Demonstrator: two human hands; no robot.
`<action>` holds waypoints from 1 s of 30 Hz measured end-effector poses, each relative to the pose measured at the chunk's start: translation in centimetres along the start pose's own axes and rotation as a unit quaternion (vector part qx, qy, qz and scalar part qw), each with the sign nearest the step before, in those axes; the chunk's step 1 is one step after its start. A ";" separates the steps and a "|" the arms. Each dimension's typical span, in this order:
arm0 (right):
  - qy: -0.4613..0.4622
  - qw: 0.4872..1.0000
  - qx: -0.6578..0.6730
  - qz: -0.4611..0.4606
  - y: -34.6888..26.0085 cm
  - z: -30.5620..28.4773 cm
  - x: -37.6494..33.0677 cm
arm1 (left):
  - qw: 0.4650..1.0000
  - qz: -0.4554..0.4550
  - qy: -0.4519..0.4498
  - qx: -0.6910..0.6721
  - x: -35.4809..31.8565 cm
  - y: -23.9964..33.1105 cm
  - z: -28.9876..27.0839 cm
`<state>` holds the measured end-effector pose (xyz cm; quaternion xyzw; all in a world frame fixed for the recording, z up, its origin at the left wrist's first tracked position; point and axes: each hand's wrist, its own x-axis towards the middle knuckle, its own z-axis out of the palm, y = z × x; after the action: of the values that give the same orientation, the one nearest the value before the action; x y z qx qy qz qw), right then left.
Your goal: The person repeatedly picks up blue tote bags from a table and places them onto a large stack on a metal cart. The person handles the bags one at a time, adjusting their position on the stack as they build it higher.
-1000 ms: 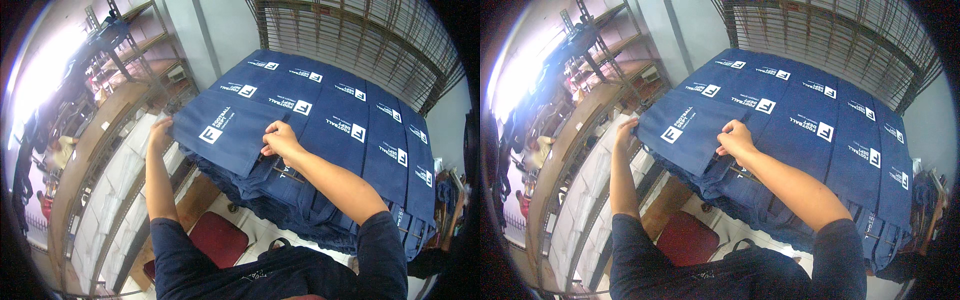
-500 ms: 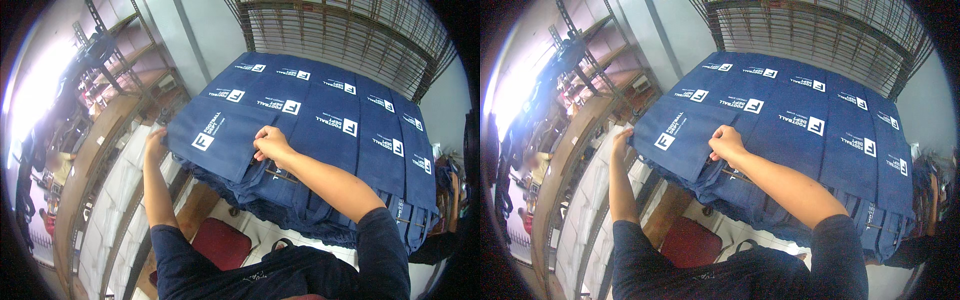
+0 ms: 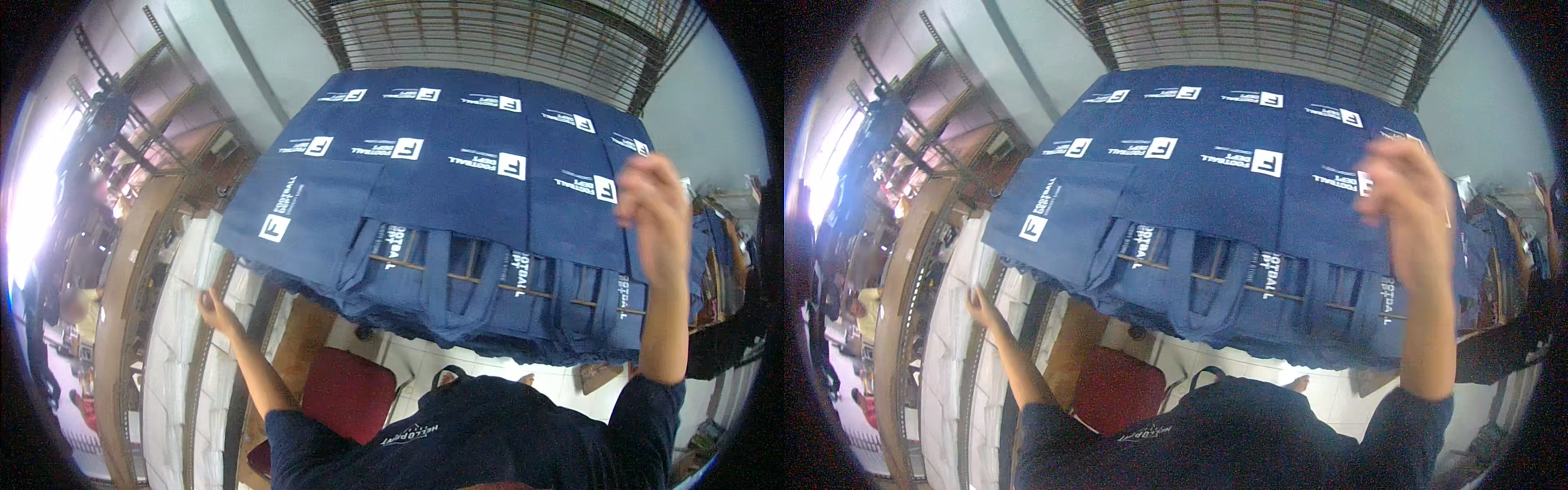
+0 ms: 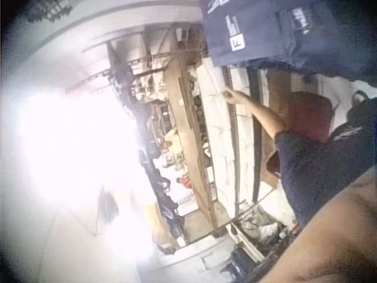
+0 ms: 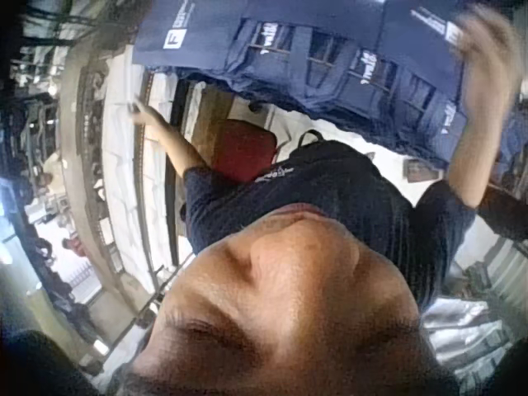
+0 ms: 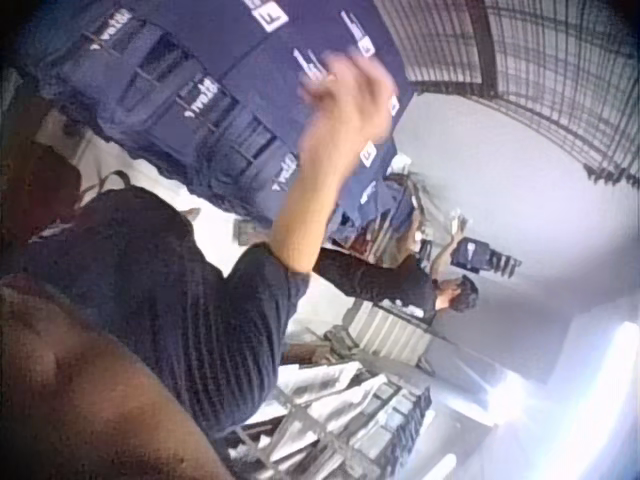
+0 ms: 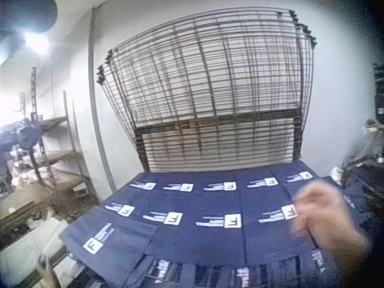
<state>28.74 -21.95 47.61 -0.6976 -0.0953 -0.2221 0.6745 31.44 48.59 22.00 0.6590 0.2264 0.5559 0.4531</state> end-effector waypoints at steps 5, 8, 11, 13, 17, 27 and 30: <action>0.230 0.970 0.069 -0.036 2.7 -28.6 -11.5 | 0.981 -0.013 0.068 0.179 -14.6 6.0 -0.4; 0.438 0.898 0.040 0.004 4.3 -35.8 -15.3 | 0.995 0.035 -0.088 0.029 -19.9 15.2 2.2; 0.374 0.926 0.050 -0.004 8.6 -46.3 -18.8 | 0.973 0.111 -0.190 0.073 -23.3 22.4 4.6; 0.399 0.914 0.067 0.022 9.6 -48.5 -19.4 | 0.959 0.103 -0.224 0.137 -24.8 22.8 6.0; 0.424 0.900 0.078 0.061 8.6 -46.9 -19.9 | 0.940 0.063 -0.289 0.170 -25.2 17.3 8.1; 0.517 0.790 0.005 0.328 30.4 -54.6 -18.3 | 0.956 -0.044 -0.263 0.125 -18.9 16.6 7.6; 0.502 0.765 -0.237 0.325 37.2 -58.3 -16.5 | 0.941 -0.088 -0.298 0.132 -19.7 19.3 10.7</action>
<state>19.71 -79.18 6.50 -0.6134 0.5454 -0.3234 0.4709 31.97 19.67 28.32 0.8259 0.2092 0.2572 0.4560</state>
